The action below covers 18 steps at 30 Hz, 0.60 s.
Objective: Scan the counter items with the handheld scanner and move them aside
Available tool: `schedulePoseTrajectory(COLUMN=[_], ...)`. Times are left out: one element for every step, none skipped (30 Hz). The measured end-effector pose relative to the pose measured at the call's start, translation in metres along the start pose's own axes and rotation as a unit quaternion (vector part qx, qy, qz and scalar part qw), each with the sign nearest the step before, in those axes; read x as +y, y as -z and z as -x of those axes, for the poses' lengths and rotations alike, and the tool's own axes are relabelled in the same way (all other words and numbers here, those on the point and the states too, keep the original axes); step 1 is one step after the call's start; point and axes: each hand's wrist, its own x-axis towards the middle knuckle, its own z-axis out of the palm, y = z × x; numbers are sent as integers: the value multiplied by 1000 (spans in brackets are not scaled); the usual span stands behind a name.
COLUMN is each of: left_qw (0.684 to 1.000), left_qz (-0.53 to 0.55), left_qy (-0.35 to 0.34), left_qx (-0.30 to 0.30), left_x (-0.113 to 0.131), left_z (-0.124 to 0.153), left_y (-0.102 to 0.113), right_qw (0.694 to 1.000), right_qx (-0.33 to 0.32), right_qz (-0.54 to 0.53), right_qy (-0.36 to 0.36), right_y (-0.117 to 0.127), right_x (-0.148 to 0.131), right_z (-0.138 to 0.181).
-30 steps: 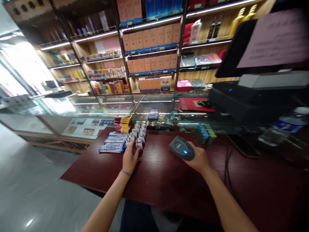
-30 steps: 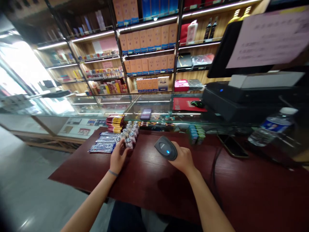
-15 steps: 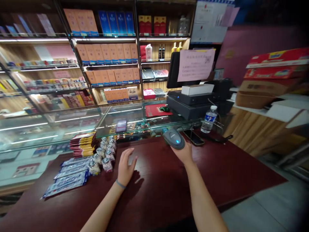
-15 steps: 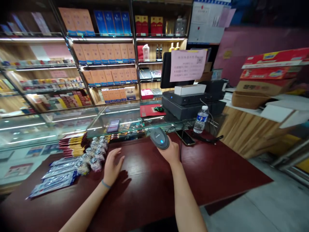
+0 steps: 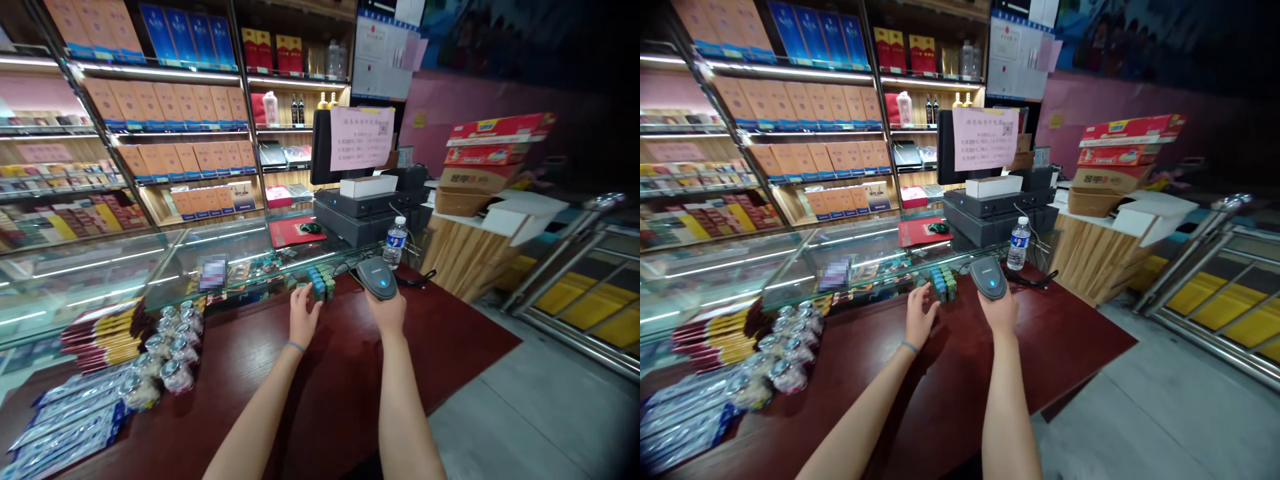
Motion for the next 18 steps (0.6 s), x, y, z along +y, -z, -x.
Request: schedulePoseTrajectory(left_qw=[1000,1000,1000,1000,999,999,999,998,997,997,996,996,996,996,996,996,996,996], left_qz=[-2,-7,-15,-23,-33,-42,-52,-61,-70,-77,-82,-86,-88,-88,-86,-84,-80,-75], left_qy=[6,10,14,15,14,11,5,-2,-9,-16,-20,-23,-24,-25,-26,-28,-31,-33], left_qx=[0,-1,-2,-4,-7,-11,-15,-19,-22,-25,-24,-21,-16,-10,-6,-8,-15,-26], left_x=[-2,-5,-8,-10,-12,-14,-16,-17,-19,-19,-19,-19,-18,-17,-16,-14,-13,-11], left_z=[-1,-3,-4,-6,-7,-8,-9,-10,-10,-10,-10,-10,-10,-10,-10,-10,-10,-10], left_y=[-6,-11,-15,-18,-21,-23,-25,-26,-28,-28,-28,-28,-27,-26,-25,-23,-22,-21], right_qw=[1000,999,998,997,996,995,994,994,995,995,995,995,995,995,995,995,995,996], right_qx=[6,12,18,22,24,24,23,19,16,15,16,17,19,21,23,24,22,19], right_qz=[-14,-28,-41,-54,-65,-74,-78,-80,-80,-79,-79,-80,-83,-84,-84,-82,-79,-76], right_qy=[-17,-33,-47,-57,-63,-66,-67,-66,-64,-63,-62,-61,-60,-58,-57,-56,-55,-53], right_y=[0,1,1,1,0,0,0,0,0,0,-1,-1,-1,-1,-2,-2,-3,-3], right_x=[3,5,6,7,8,8,8,8,8,8,8,8,8,8,7,7,7,7], right_z=[-1,-1,-1,-1,-1,-1,0,0,0,0,1,1,1,2,2,3,3,4])
